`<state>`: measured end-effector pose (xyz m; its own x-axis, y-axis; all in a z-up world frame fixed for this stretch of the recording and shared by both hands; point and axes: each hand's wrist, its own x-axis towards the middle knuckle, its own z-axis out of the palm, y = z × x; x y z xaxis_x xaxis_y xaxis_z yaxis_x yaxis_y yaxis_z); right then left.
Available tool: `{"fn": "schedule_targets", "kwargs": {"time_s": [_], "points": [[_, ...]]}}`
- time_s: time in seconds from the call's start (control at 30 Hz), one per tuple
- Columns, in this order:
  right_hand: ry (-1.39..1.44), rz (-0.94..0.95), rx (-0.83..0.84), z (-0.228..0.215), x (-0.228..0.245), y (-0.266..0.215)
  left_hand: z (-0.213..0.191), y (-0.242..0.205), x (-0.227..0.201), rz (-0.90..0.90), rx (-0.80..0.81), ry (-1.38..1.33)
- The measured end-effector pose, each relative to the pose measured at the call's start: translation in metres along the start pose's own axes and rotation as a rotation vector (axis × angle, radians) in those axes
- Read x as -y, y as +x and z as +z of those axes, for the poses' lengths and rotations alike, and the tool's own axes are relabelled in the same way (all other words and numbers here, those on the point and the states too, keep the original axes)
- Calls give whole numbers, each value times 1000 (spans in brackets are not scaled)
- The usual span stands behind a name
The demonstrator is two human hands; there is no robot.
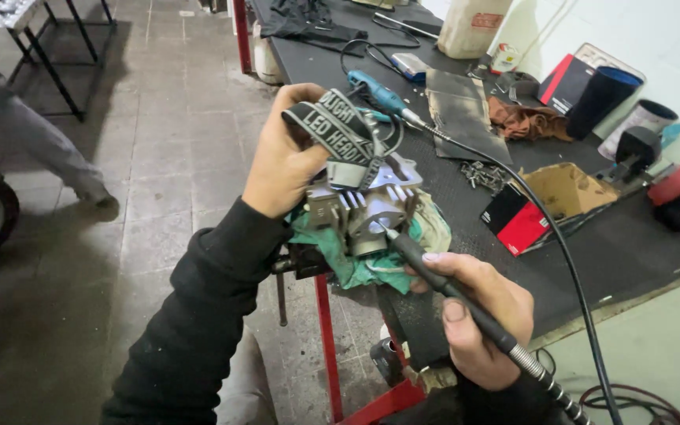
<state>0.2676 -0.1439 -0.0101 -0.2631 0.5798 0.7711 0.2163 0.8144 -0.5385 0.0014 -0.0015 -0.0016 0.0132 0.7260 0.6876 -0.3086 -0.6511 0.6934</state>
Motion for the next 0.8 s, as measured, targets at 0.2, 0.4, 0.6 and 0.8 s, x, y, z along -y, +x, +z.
{"fn": "schedule_targets", "kwargs": {"time_s": [0.2,0.4,0.6,0.8], "points": [[-53,237,-57,12,2,0,-2,0,1,6,24,-53],[-205,225,-10,17,22,17,0,-2,-3,1,26,-26],[-274,223,-16,23,23,18,-2,-1,-2,26,44,-29],[-163,249,-18,21,21,21,-1,-1,0,22,62,-92]]}}
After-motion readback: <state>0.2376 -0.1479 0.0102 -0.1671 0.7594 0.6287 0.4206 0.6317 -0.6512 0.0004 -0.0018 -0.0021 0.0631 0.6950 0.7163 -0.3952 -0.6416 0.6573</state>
